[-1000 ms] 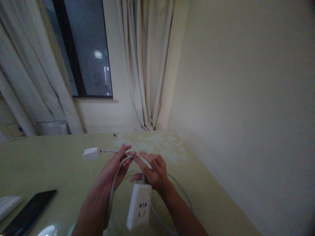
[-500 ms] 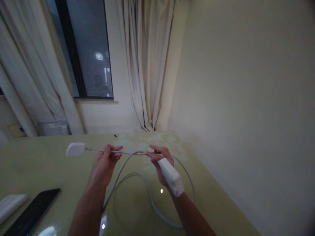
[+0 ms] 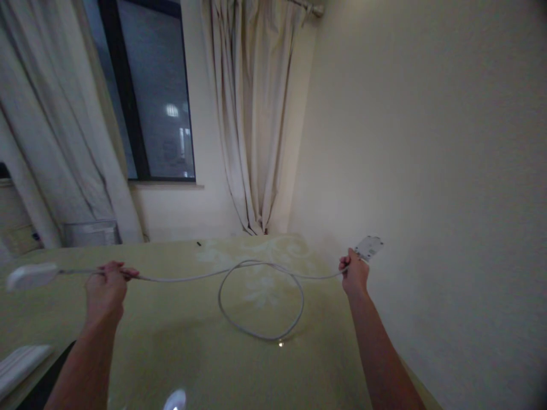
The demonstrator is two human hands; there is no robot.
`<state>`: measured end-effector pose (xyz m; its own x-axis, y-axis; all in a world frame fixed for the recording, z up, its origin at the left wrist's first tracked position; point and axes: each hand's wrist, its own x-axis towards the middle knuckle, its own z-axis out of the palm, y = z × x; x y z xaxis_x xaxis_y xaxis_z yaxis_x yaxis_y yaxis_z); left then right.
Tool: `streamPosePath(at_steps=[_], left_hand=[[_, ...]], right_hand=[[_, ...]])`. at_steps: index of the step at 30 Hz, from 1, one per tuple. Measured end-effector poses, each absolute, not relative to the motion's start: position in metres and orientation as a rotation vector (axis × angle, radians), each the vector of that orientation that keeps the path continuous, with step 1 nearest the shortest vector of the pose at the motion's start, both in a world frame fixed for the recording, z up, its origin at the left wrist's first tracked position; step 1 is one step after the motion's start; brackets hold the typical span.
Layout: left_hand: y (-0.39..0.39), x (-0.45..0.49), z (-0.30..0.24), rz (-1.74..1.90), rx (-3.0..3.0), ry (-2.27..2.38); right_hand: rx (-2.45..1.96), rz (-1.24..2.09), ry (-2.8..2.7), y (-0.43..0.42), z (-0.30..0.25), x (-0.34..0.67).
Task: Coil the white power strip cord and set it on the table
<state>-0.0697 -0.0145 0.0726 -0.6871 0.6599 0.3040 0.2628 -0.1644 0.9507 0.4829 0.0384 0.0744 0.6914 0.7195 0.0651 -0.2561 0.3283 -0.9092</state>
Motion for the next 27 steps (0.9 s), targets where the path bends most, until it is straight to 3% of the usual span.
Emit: streamPosePath(at_steps=[3,13,19,27], left_hand=[[-0.017,-0.040,0.075,1.809,1.173,1.967],[-0.030,0.110,0.076,1.777,1.083,1.063],[-0.041,0.128,0.079,1.595,1.377,1.007],[-0.031,0.130,0.072,1.451,1.527,1.179]], right_hand=[[-1.058,0.826,-0.652,0.036,0.069,0.445],[-0.967,1.344,-1.018,0.038,0.044,0.301],[-1.039,1.582,-1.368,0.031,0.025,0.271],[-0.894,1.332,-1.768,0.010,0.044,0.268]])
